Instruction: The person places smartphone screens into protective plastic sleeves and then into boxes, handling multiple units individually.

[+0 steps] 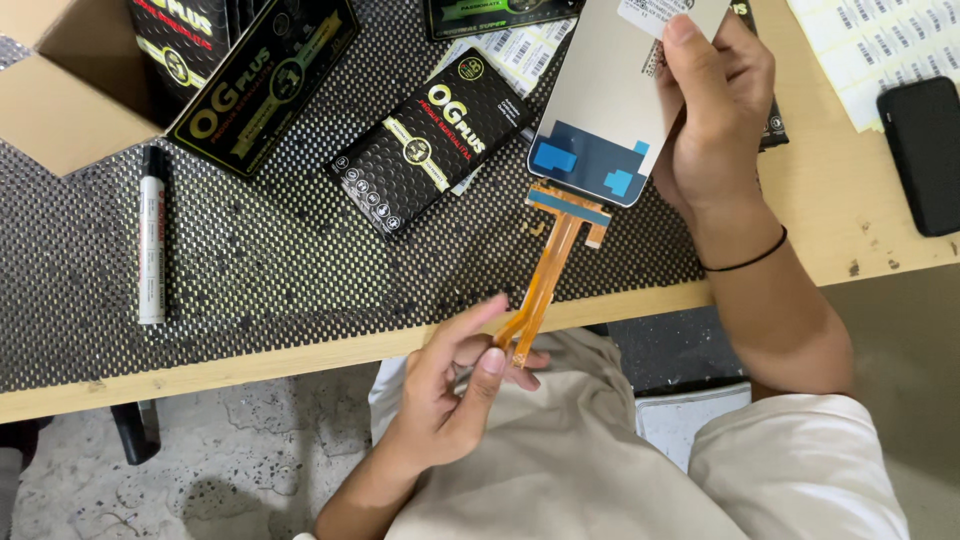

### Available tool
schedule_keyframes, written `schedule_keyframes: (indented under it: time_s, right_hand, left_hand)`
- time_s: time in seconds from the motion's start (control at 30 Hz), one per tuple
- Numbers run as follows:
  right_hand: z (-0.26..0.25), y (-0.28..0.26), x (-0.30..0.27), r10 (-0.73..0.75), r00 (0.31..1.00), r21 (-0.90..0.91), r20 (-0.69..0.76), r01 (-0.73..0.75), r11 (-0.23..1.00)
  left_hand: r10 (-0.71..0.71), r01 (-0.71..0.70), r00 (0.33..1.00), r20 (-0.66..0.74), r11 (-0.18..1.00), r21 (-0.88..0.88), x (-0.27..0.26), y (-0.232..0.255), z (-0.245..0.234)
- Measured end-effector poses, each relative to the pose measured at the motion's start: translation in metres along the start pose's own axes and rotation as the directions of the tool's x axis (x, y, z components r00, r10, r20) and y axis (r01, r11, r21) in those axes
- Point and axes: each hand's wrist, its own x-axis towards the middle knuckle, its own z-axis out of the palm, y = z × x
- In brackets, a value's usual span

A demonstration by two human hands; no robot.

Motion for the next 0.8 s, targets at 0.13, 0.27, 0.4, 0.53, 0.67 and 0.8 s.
schedule_keyframes:
  time_s: [0.13,0.27,0.4,0.53,0.67,0.8]
  right_hand:
    - [0.0,0.001,0.0,0.015,1.0,0.009,-0.017,-0.015,1.0]
    - [0.001,0.003,-0.001,0.037,0.999,0.048,0.01,-0.038,0.998]
    - [-0.003,0.005,0.0,0.029,0.999,0.053,-0.035,-0.027,0.998]
    - [-0.018,0.01,0.0,0.034,0.995,0.02,-0.094,-0.032,0.999]
    - [-0.02,0.007,-0.001,-0.008,0.999,0.011,-0.045,0.008,1.0]
    - [-0.017,0.001,-0.002,-0.001,0.998,-0.034,-0.058,-0.001,0.999]
  left_hand:
    - [0.072,-0.071,0.996,0.061,0.997,-0.013,0.003,0.002,-0.004]
    - [0.139,-0.166,0.968,0.208,0.98,0.114,0.017,0.024,-0.006]
    - [0.257,-0.297,0.914,0.314,0.951,0.087,0.026,0.027,-0.007]
    - [0.289,-0.343,0.885,0.366,0.935,0.09,0.03,0.025,-0.006]
    - [0.313,-0.36,0.87,0.381,0.931,0.058,0.035,0.029,-0.003]
    - [0.322,-0.365,0.872,0.369,0.93,0.051,0.037,0.031,-0.002]
